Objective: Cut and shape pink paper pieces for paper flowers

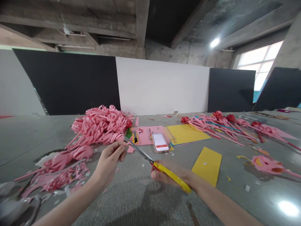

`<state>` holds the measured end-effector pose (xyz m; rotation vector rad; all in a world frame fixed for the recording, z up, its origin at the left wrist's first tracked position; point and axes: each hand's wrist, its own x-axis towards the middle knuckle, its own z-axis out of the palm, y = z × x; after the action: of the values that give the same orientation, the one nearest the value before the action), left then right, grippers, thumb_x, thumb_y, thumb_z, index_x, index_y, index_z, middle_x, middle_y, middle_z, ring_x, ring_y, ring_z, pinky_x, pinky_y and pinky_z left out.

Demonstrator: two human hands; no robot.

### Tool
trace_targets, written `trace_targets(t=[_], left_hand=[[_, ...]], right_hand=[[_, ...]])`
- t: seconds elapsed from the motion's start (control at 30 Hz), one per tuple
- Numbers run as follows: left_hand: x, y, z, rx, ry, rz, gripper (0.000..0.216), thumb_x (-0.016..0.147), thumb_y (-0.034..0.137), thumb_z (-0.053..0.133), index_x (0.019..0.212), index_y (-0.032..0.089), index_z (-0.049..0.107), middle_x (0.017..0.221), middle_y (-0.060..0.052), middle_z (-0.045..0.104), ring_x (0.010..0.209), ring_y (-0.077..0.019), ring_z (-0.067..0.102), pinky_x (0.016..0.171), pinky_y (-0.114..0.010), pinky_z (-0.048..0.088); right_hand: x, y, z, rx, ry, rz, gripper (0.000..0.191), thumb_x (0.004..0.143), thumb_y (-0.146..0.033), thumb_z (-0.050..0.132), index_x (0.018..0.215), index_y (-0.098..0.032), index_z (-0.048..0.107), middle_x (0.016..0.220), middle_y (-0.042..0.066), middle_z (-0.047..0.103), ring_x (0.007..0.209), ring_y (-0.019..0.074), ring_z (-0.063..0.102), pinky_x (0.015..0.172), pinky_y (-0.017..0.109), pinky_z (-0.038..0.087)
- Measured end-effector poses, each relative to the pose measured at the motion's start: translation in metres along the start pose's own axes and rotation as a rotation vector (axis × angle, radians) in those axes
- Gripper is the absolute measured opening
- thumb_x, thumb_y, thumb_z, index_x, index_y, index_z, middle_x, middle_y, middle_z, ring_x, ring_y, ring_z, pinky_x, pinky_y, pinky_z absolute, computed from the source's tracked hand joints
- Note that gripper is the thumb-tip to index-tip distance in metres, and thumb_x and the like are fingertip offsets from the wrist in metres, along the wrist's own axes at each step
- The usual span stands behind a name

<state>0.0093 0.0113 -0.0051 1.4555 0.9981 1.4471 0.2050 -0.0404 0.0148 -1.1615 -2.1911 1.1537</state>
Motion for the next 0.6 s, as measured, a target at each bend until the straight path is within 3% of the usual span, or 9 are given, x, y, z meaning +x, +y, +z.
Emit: trace_targets(t=[0.37, 0.6], left_hand=[[0.0002, -0.0005, 0.0010, 0.002, -0.037, -0.044, 0.020, 0.072, 0.030, 0.051, 0.059, 0.016, 0.045, 0.042, 0.007, 0.036, 0.042, -0.0060, 0.030, 0.043, -0.019, 0.023], [0.0011, -0.0009, 0.0006, 0.004, -0.043, -0.047, 0.019, 0.072, 0.030, 0.051, 0.060, 0.015, 0.047, 0.043, 0.007, 0.037, 0.042, -0.0058, 0.031, 0.043, -0.019, 0.023]], right_hand=[[0.0014, 0.0016, 0.0041, 0.080, 0.091, -0.060, 0.031, 0.069, -0.045, 0.044, 0.055, -0.020, 0.034, 0.051, -0.003, 0.030, 0.045, 0.0088, 0.027, 0.041, 0.023, 0.020], [0.0042, 0.0051, 0.0053, 0.110, 0.169, -0.077, 0.034, 0.070, -0.047, 0.049, 0.051, -0.021, 0.039, 0.050, -0.003, 0.036, 0.046, 0.0091, 0.032, 0.042, 0.022, 0.027]])
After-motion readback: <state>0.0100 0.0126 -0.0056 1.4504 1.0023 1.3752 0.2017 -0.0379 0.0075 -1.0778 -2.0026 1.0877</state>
